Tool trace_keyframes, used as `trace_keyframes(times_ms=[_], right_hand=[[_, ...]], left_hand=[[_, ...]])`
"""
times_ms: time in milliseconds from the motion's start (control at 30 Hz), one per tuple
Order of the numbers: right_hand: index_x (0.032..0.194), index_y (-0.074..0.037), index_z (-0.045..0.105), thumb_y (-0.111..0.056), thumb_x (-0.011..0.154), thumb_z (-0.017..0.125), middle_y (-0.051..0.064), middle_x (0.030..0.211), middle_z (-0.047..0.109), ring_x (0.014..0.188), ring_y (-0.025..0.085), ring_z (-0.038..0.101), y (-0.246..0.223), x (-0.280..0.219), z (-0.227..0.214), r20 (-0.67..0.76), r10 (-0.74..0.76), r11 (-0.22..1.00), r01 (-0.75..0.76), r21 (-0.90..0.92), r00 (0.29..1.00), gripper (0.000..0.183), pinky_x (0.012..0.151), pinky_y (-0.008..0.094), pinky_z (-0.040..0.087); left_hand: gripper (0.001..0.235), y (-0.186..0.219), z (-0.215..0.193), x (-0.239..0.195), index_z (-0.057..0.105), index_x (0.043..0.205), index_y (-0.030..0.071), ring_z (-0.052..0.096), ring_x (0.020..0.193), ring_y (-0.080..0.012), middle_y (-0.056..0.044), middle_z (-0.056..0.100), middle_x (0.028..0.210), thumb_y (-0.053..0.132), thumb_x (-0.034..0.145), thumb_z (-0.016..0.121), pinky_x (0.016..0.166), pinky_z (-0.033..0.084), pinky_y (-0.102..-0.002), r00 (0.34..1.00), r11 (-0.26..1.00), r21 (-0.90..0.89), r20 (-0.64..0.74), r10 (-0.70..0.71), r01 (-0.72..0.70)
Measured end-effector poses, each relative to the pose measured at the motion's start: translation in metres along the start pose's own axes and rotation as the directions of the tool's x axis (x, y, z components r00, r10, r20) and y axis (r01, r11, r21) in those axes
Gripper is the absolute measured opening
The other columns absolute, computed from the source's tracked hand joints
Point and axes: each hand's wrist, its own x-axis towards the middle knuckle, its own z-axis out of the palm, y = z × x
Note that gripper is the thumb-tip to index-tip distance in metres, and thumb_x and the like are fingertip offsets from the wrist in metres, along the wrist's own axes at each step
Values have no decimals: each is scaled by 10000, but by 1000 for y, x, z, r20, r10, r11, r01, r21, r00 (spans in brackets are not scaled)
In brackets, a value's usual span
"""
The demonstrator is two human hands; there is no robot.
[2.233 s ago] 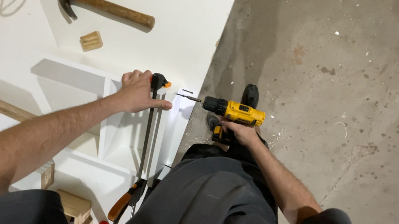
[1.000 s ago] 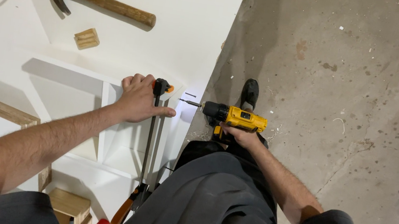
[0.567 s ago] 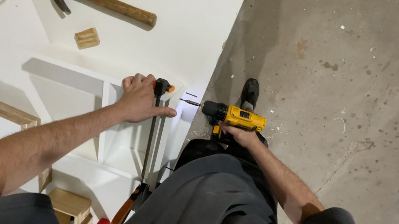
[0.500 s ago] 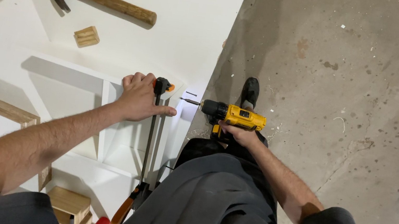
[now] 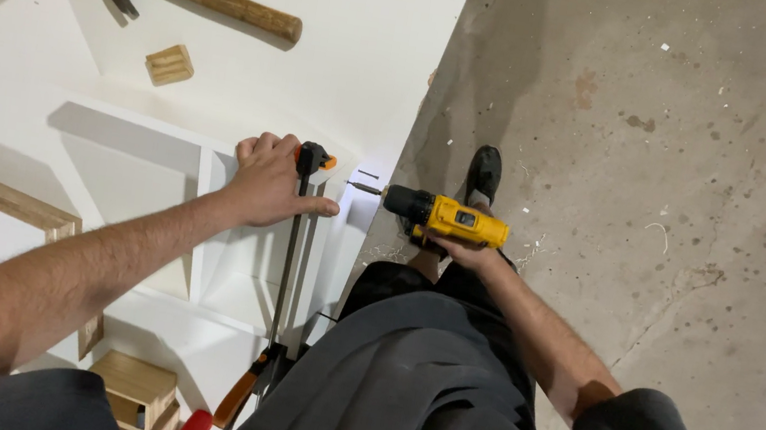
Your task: Assemble a white wooden shelf unit using a power drill, screws, and clamps
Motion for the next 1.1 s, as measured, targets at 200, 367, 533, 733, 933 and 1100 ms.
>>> trace_keyframes(times_ms=[200, 367, 533, 733, 933, 1100], right_hand=[[870, -44, 708, -102, 811, 771, 130, 801, 728, 803, 337, 729, -61, 17, -12, -220, -12, 997, -3, -71, 975, 104, 733, 395, 547], [1117, -41, 749, -491, 766, 857, 112, 948, 755, 842, 329, 711, -94, 0, -9, -322, -189, 978, 206, 21, 928, 581, 831, 420, 562], [1257, -59, 729, -487, 834, 777, 43, 934, 717, 809, 280, 691, -125, -18, -20, -253, -96, 994, 108, 35, 963, 604, 799, 390, 564], [822, 1, 759, -74, 815, 882, 92, 757, 733, 727, 225, 701, -95, -30, -19, -285, 216, 941, -121, 316, 934, 144, 736, 383, 547], [587, -80, 654, -176, 1009, 701, 35, 597, 673, 566, 167, 661, -87, -14, -18, -90, 356, 848, -281, 450, 930, 436, 719, 345, 538], [531, -79, 592, -227, 1020, 666, 5, 517, 568, 481, 114, 566, -94, -7, -17, -1, 497, 727, -416, 547, 868, 517, 646, 283, 475]], left_hand=[[765, -8, 17, 6, 544, 1193, 95, 388, 1313, -378, -119, 502, 1181, 784, 866, 599, 1128, 151, -601, 999, 1000, -13, -31, 12, -13], [743, 3, 8, 0, 549, 1161, 123, 392, 1308, -357, -97, 503, 1157, 789, 844, 640, 1124, 151, -572, 999, 1000, -10, -46, 3, -4], [688, -1, 13, 0, 549, 1154, 136, 397, 1304, -339, -81, 509, 1158, 745, 857, 668, 1124, 161, -557, 998, 1000, -5, -60, -4, 4], [779, 1, 13, 3, 533, 1129, 144, 391, 1329, -329, -79, 506, 1182, 803, 762, 726, 1155, 155, -549, 999, 999, 33, -34, -26, 27], [753, 15, 5, -7, 542, 1104, 151, 394, 1332, -334, -69, 515, 1149, 784, 755, 754, 1154, 152, -558, 998, 999, 5, -42, -43, 44], [738, 21, 1, -8, 550, 1111, 150, 395, 1343, -329, -71, 514, 1148, 762, 761, 767, 1155, 154, -556, 998, 998, 6, -31, -60, 60]])
